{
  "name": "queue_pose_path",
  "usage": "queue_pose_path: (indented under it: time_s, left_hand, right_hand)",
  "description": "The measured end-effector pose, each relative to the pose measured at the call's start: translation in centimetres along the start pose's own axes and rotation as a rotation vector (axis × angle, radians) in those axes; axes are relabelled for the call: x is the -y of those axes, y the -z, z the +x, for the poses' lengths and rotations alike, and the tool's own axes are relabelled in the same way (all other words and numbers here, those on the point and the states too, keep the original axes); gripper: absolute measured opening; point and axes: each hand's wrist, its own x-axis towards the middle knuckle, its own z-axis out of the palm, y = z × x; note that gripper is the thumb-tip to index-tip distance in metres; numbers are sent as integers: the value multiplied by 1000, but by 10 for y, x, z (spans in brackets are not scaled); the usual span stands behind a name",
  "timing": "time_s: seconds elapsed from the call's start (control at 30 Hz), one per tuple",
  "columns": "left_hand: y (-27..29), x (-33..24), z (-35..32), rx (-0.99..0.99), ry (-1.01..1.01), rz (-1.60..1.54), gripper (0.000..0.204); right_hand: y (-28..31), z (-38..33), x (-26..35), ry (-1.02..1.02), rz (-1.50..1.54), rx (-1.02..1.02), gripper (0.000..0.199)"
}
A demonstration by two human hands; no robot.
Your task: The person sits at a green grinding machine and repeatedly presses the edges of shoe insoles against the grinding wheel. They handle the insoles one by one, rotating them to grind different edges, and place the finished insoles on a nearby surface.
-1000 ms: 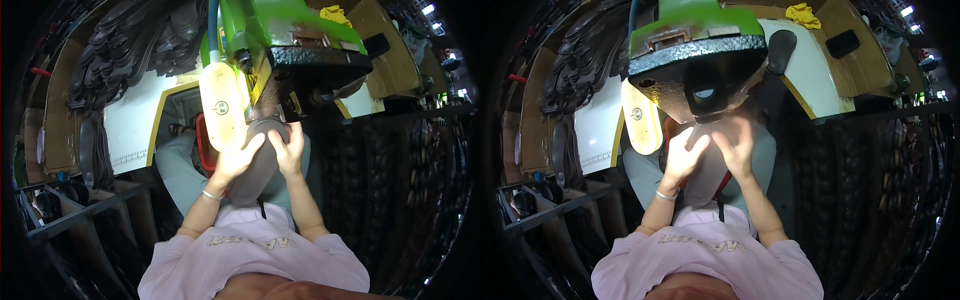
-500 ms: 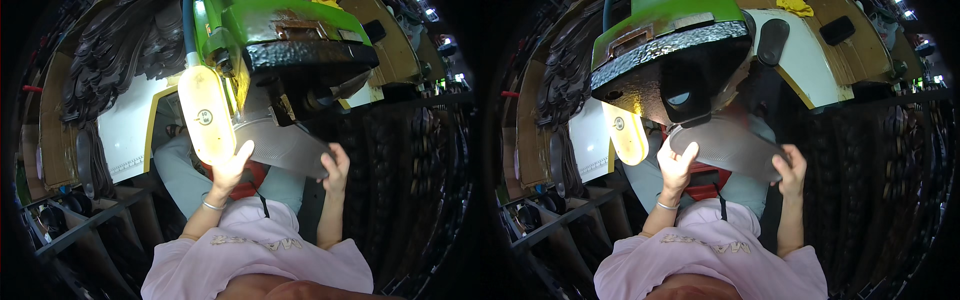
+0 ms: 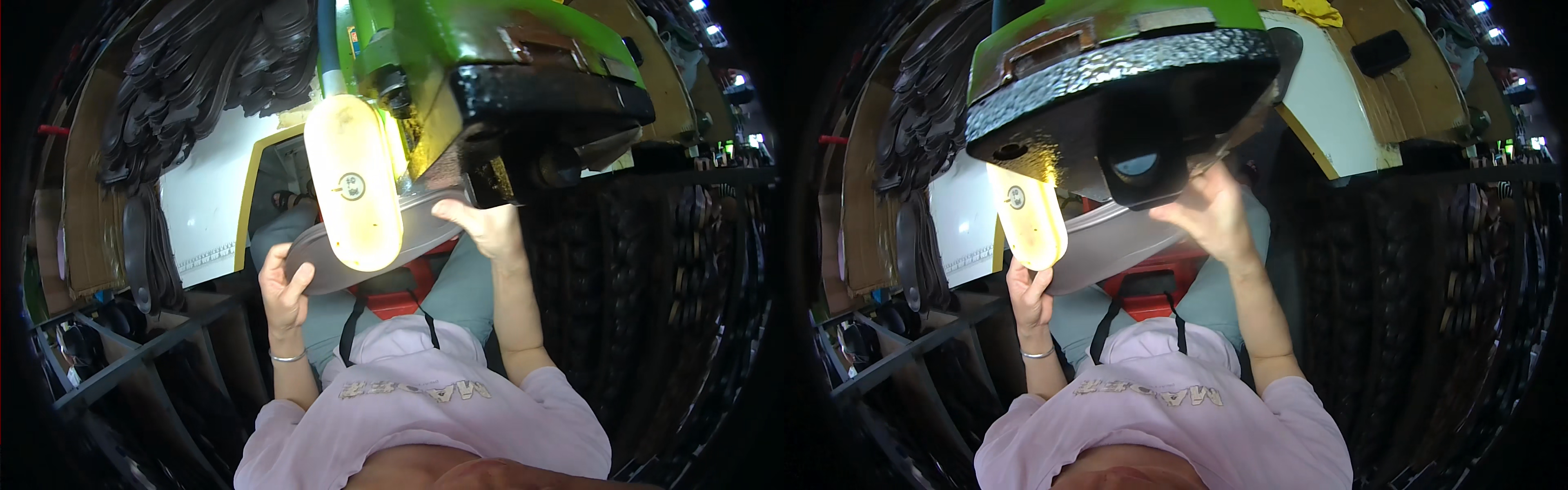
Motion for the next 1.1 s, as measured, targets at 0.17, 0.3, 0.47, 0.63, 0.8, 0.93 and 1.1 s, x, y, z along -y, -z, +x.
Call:
queue_pose_path:
  time_s: [0.17, 0.3, 0.47, 0.63, 0.8, 0.93, 1.1]
  left_hand:
    - [12, 35, -29, 142, 188, 175, 24]
    - [-47, 79, -54, 242, 301, 108, 34]
    - [-83, 89, -48, 537, 511, 105, 35]
    - [-95, 60, -25, 508, 168, -25, 61]
    - [-106, 47, 10, 98, 17, -125, 33]
    - [-98, 42, 10, 55, 71, -443, 34]
    - [-114, 53, 19, 225, -39, -75, 23]
  right_hand:
    - [-24, 1, -9, -60, 112, -56, 60]
    - [-24, -3, -29, -18, -58, -140, 27]
    - [-7, -10, -2, -146, -242, -57, 41]
    - [7, -25, -13, -5, -264, -4, 52]
    - [-7, -52, -34, 62, -311, -116, 62]
    - [46, -98, -43, -353, -320, 126, 27]
    - [102, -117, -42, -264, 36, -370, 22]
